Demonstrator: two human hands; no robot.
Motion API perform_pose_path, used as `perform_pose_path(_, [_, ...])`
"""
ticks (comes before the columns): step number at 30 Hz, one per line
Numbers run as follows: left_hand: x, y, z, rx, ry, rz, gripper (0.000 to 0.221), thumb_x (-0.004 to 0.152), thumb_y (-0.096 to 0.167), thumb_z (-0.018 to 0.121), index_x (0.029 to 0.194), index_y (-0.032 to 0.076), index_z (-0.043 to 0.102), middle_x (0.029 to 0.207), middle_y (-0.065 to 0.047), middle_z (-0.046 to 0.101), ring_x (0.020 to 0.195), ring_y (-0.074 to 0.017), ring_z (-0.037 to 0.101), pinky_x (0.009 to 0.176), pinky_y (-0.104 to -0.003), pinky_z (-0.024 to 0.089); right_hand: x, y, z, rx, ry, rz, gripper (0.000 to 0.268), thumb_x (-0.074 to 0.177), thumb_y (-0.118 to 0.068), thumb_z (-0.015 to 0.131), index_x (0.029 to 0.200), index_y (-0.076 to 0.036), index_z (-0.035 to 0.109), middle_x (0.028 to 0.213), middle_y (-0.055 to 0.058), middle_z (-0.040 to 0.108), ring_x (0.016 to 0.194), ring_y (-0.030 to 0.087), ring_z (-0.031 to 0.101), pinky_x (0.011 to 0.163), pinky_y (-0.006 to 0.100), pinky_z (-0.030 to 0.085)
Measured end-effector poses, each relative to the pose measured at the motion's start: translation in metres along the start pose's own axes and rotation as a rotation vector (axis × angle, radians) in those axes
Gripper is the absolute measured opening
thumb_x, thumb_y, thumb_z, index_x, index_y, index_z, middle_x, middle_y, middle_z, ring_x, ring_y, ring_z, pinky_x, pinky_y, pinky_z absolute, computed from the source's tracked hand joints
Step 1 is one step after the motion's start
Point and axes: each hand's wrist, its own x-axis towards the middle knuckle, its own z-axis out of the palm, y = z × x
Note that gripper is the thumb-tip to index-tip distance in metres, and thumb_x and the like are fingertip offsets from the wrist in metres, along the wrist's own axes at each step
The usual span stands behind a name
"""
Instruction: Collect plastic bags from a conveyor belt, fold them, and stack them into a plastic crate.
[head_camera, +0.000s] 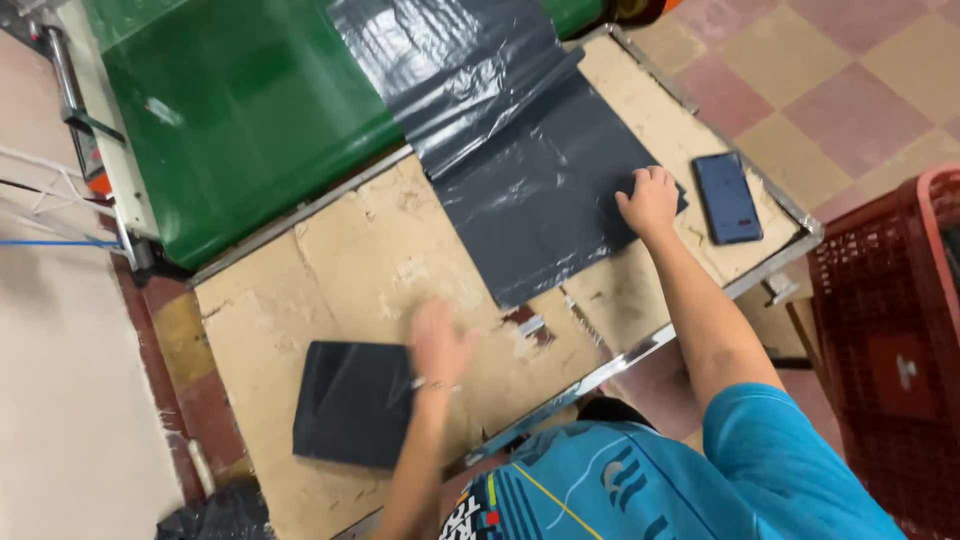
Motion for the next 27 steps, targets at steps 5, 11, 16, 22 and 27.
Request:
perform_pose_path(5, [0.067, 0.088, 0.062, 0.046, -0.45, 0.063, 0.083, 0.08, 0.051, 0.077, 0.147, 0.011, 0.049, 0.162, -0.011, 0.038, 0.155, -0.0345, 0.023, 0.116, -0.068, 0.032, 0.017, -0.026, -0.056, -0.084, -0.189, 0.117, 0.075, 0.079, -0.05, 0.085, 0.129, -0.003, 0.055, 0.124, 0.02, 0.059, 0.116, 0.045, 0.062, 0.098, 0.054, 0.05])
perform_pose_path(11, [0.075, 0.104, 0.085, 0.092, -0.503, 0.0, 0.092, 0.078, 0.06, 0.075, 0.15, 0.014, 0.042, 0.163, -0.008, 0.031, 0.156, -0.0323, 0.017, 0.119, -0.068, 0.025, 0.04, -0.006, -0.048, 0.121, -0.336, 0.202, 0.075, 0.072, -0.041, 0.092, 0.12, -0.003, 0.05, 0.116, 0.019, 0.057, 0.104, 0.049, 0.067, 0.089, 0.061, 0.054])
perform_pose_path(16, [0.07, 0.099, 0.104, 0.075, -0.445, -0.018, 0.09, 0.083, 0.069, 0.067, 0.15, 0.015, 0.042, 0.162, -0.01, 0.032, 0.155, -0.0336, 0.017, 0.117, -0.069, 0.026, 0.039, -0.008, -0.067, 0.033, -0.349, 0.052, 0.058, 0.082, -0.038, 0.085, 0.118, -0.002, 0.056, 0.112, 0.018, 0.06, 0.1, 0.047, 0.071, 0.088, 0.059, 0.054])
perform_pose_path(22, [0.062, 0.097, 0.129, 0.189, -0.203, 0.055, 0.098, 0.076, 0.084, 0.06, 0.144, 0.014, 0.049, 0.156, -0.01, 0.041, 0.152, -0.0347, 0.029, 0.11, -0.068, 0.036, 0.056, -0.001, -0.042, 0.11, -0.469, 0.009, 0.047, 0.089, -0.036, 0.076, 0.118, -0.003, 0.06, 0.104, 0.023, 0.071, 0.1, 0.048, 0.072, 0.083, 0.059, 0.055])
perform_pose_path(27, [0.063, 0.1, 0.156, 0.39, 0.189, 0.059, 0.089, 0.076, 0.091, 0.042, 0.122, 0.018, 0.062, 0.135, -0.002, 0.06, 0.137, -0.0267, 0.052, 0.098, -0.053, 0.047, 0.071, -0.019, -0.057, 1.412, -0.266, 0.164, 0.06, 0.09, -0.008, 0.076, 0.144, -0.006, 0.049, 0.112, 0.016, 0.069, 0.097, 0.024, 0.07, 0.08, 0.032, 0.059])
